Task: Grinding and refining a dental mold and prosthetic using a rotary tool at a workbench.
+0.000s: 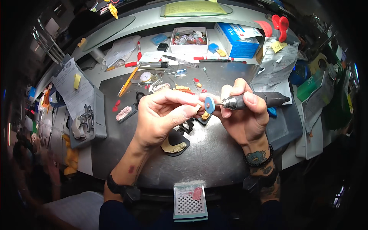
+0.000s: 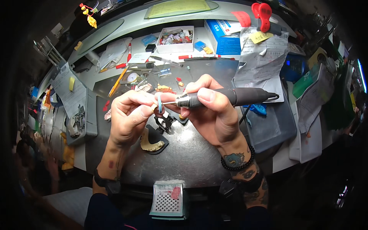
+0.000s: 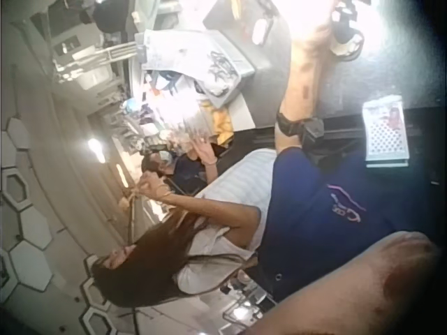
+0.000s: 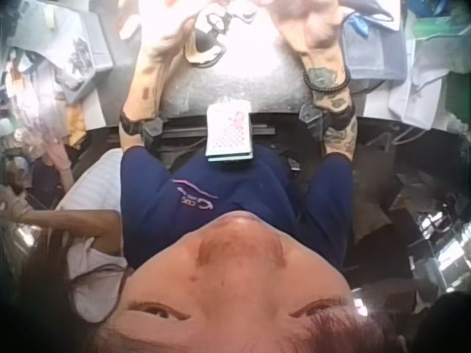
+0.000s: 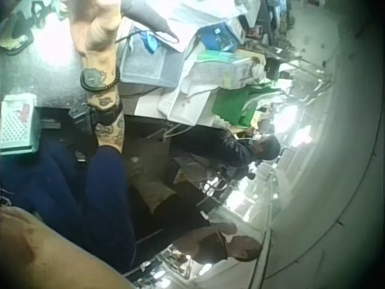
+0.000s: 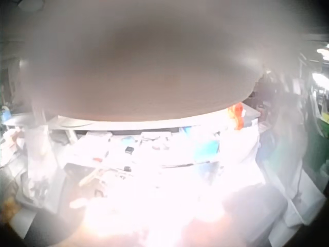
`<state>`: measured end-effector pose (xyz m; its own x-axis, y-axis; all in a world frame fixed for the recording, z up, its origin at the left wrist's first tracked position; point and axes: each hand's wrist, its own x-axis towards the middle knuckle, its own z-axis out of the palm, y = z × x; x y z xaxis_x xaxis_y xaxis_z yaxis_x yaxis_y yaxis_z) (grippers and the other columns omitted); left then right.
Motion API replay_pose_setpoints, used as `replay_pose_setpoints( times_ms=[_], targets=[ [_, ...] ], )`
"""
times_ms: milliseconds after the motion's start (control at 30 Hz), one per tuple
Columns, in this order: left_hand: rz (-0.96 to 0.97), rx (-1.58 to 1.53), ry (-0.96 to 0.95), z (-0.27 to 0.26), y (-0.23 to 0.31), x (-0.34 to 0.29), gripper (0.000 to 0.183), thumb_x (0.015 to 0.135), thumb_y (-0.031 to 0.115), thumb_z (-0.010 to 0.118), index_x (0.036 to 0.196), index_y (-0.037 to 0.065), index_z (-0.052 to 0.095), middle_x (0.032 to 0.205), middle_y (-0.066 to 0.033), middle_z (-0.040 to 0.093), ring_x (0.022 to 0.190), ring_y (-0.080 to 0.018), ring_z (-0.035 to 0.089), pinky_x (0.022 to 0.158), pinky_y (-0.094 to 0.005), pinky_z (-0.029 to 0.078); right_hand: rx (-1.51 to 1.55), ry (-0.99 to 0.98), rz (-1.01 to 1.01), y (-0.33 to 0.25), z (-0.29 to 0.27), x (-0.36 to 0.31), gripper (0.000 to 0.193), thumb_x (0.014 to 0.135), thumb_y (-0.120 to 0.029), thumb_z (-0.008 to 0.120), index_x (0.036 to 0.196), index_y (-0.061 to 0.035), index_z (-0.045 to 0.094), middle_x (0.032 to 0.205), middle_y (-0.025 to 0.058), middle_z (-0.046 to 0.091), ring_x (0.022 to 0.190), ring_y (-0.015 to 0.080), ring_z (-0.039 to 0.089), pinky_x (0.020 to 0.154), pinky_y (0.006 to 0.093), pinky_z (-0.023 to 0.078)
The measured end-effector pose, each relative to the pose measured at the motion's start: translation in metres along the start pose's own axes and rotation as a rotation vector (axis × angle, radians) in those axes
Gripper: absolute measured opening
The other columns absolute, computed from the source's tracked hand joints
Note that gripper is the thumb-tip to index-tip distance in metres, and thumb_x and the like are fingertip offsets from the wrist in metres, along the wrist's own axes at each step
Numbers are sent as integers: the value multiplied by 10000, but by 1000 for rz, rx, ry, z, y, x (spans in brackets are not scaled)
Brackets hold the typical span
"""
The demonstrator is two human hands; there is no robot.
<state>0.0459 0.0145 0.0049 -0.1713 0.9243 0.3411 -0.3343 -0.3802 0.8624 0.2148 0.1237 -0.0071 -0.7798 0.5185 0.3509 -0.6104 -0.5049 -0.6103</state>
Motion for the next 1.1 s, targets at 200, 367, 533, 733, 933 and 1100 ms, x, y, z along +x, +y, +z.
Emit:
replay_pose_setpoints(
  times_ms=[200, 367, 533, 733, 933, 1100],
  targets=[
    [25, 47, 26, 1, 3, -6, 144, 825, -80, 652, 969, -70, 652, 941, -152, 680, 865, -174, 660, 807, -299, 541, -19, -15, 47, 2, -3, -2, 188, 869, -256, 545, 959, -91, 531, 762, 103, 546, 897, 274, 606, 967, 512, 417],
    [48, 56, 5, 2, 4, -6, 151, 822, -85, 654, 973, -71, 651, 949, -153, 682, 855, -173, 662, 807, -304, 544, -29, 12, 59, 2, 1, -3, 183, 874, -251, 544, 958, -89, 529, 767, 106, 546, 895, 275, 606, 956, 505, 429],
    [9, 174, 61, 8, 6, -6, 71, 830, -33, 627, 900, -32, 614, 913, -181, 664, 844, -233, 680, 775, -356, 562, -18, 11, 60, 1, -1, -4, 186, 875, -246, 548, 960, -82, 526, 790, 108, 548, 922, 282, 611, 950, 496, 437],
    [42, 53, 4, 3, 1, -5, 156, 824, -86, 654, 980, -80, 647, 955, -161, 683, 885, -179, 661, 832, -312, 540, -21, 12, 62, 2, -1, -3, 189, 868, -241, 557, 956, -77, 524, 799, 103, 548, 910, 280, 612, 949, 493, 442],
    [90, 20, -43, 3, 1, -4, 163, 819, -91, 654, 982, -81, 643, 991, -199, 679, 917, -201, 664, 836, -319, 541, 106, 46, 11, 8, 3, -3, 147, 852, -127, 515, 942, -11, 522, 863, 119, 578, 759, 215, 605, 730, 307, 502],
    [91, 56, -45, 2, 1, -5, 166, 812, -97, 654, 977, -81, 643, 999, -209, 677, 928, -215, 666, 842, -328, 542, 98, 47, 8, 6, 3, -3, 149, 850, -131, 518, 939, -10, 523, 859, 122, 582, 753, 216, 606, 725, 309, 505]
  ],
)
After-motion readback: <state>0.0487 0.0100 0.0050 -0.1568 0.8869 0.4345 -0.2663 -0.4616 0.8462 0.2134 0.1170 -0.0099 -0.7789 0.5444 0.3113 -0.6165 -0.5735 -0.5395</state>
